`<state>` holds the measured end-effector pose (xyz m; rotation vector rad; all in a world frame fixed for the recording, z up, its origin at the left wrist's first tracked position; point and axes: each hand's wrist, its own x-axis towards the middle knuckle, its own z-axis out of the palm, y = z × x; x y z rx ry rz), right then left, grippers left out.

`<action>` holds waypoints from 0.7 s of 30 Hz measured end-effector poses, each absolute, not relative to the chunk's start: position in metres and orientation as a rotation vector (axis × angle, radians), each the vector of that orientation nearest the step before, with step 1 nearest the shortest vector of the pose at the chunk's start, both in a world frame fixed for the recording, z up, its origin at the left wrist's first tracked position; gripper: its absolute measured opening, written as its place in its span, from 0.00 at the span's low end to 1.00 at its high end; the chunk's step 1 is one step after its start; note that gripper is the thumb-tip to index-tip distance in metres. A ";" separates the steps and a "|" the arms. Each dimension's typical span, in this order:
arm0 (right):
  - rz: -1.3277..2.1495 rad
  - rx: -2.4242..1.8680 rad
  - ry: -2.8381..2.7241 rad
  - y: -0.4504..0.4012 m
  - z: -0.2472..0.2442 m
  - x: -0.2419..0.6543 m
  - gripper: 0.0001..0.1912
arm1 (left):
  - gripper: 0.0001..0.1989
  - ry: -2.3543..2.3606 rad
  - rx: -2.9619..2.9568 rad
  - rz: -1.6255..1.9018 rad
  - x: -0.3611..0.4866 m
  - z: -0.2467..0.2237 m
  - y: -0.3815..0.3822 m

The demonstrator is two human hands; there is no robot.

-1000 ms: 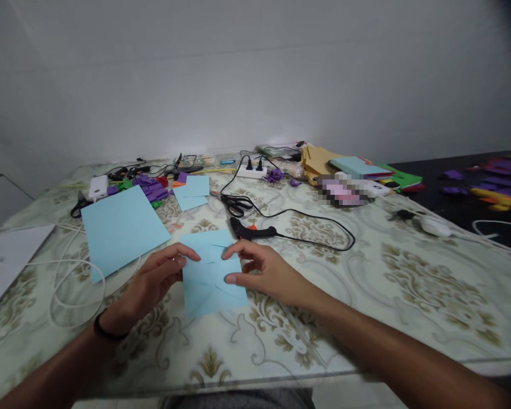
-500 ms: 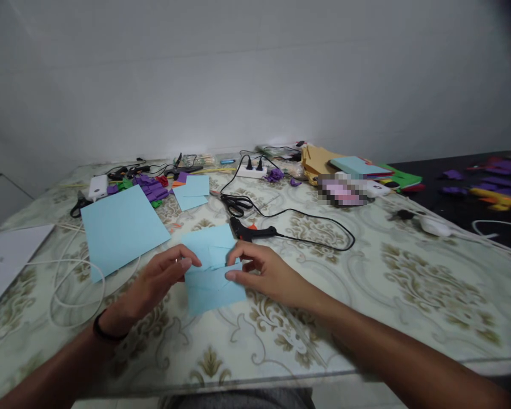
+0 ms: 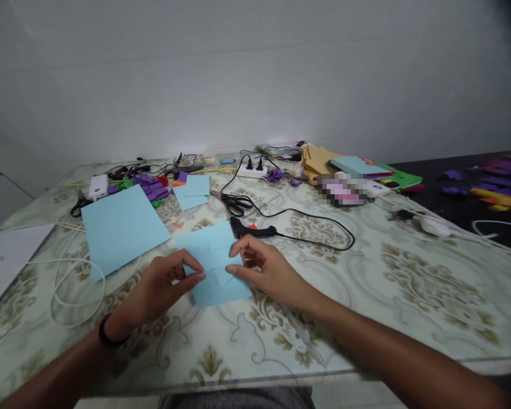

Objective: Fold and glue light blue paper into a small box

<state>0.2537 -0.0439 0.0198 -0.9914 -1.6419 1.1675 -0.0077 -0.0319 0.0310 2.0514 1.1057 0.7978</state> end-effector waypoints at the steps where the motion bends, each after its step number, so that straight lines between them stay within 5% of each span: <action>1: 1.185 -0.966 -1.599 -0.044 0.019 0.253 0.14 | 0.08 1.099 2.052 0.802 -0.008 0.031 -0.032; 7: 1.284 -0.901 -1.443 -0.044 0.017 0.251 0.32 | 0.09 1.061 1.994 0.808 -0.010 0.033 -0.033; 21: 1.320 -0.875 -1.378 -0.043 0.020 0.249 0.33 | 0.12 0.905 1.564 0.808 -0.012 0.039 -0.030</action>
